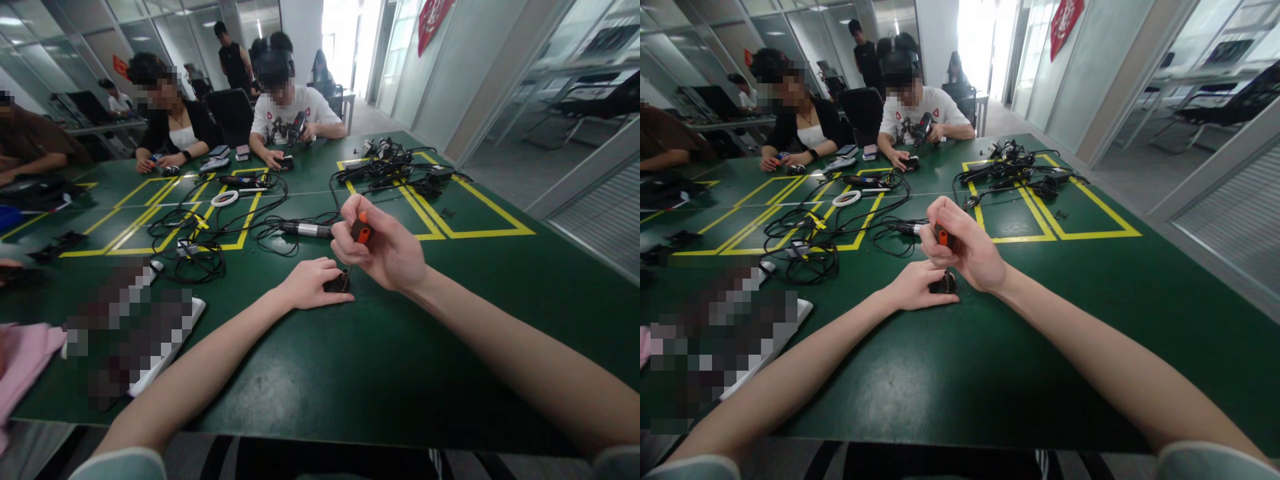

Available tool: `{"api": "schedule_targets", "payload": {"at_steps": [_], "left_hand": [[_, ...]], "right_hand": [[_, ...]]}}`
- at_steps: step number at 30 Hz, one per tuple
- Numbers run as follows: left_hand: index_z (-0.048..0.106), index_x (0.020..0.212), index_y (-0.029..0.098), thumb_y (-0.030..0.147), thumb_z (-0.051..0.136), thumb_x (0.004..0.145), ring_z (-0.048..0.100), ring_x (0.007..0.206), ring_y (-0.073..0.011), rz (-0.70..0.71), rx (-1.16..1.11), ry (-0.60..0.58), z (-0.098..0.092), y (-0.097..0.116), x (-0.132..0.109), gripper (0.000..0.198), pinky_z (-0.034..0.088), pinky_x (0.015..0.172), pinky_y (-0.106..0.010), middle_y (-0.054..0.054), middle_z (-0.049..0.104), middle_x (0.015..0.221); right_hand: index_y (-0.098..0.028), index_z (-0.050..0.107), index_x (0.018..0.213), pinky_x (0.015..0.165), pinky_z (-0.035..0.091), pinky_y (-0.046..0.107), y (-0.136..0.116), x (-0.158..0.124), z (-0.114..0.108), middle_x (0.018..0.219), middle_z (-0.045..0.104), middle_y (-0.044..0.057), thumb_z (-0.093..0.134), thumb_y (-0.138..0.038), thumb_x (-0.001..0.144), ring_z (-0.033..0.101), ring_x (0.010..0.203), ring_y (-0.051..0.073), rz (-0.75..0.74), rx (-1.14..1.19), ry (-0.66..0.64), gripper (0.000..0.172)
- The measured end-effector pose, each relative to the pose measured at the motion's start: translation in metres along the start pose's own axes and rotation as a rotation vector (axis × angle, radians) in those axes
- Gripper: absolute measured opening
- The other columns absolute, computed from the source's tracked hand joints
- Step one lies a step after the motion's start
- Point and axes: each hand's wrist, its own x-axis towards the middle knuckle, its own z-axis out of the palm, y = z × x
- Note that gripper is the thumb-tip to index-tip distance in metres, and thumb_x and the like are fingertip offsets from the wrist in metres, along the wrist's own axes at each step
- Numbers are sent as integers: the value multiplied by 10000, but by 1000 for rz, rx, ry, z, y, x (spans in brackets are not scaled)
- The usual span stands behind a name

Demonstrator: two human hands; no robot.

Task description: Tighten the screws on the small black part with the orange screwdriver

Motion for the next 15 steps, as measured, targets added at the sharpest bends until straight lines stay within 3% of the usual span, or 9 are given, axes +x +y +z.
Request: {"api": "schedule_targets", "payload": {"at_steps": [4, 7, 11, 15], "left_hand": [[760, 960, 194, 688, 672, 986, 730, 912, -239, 6, 13, 2, 0, 1, 1, 502, 573, 813, -327, -75, 739, 925], [763, 966, 191, 665, 687, 988, 740, 929, -238, 17, 1, 4, 0, 2, 2, 481, 567, 817, -321, -82, 765, 983], [770, 1015, 202, 672, 666, 998, 745, 989, -245, 16, 9, 5, -1, 2, 1, 482, 570, 871, -330, -86, 781, 1065], [759, 971, 194, 704, 644, 995, 731, 915, -244, 11, 37, -6, -1, 2, 1, 524, 561, 810, -331, -76, 756, 949]], "right_hand": [[-228, 528, 860, 474, 294, 231, -3, 1, -1, 597, 497, -76, 728, -616, 953, 335, 470, 85, -3, -36, -45, 446], [-218, 552, 800, 485, 316, 252, -5, 1, 0, 589, 491, -53, 654, -673, 988, 368, 481, 101, 54, -61, -72, 503], [-220, 500, 712, 464, 242, 242, -5, -1, -2, 511, 311, -87, 553, -738, 1008, 245, 450, 85, 69, -11, -155, 599], [-231, 492, 808, 463, 233, 216, -3, -3, -6, 502, 278, -127, 678, -644, 962, 164, 433, 64, 42, 51, -174, 478]]}}
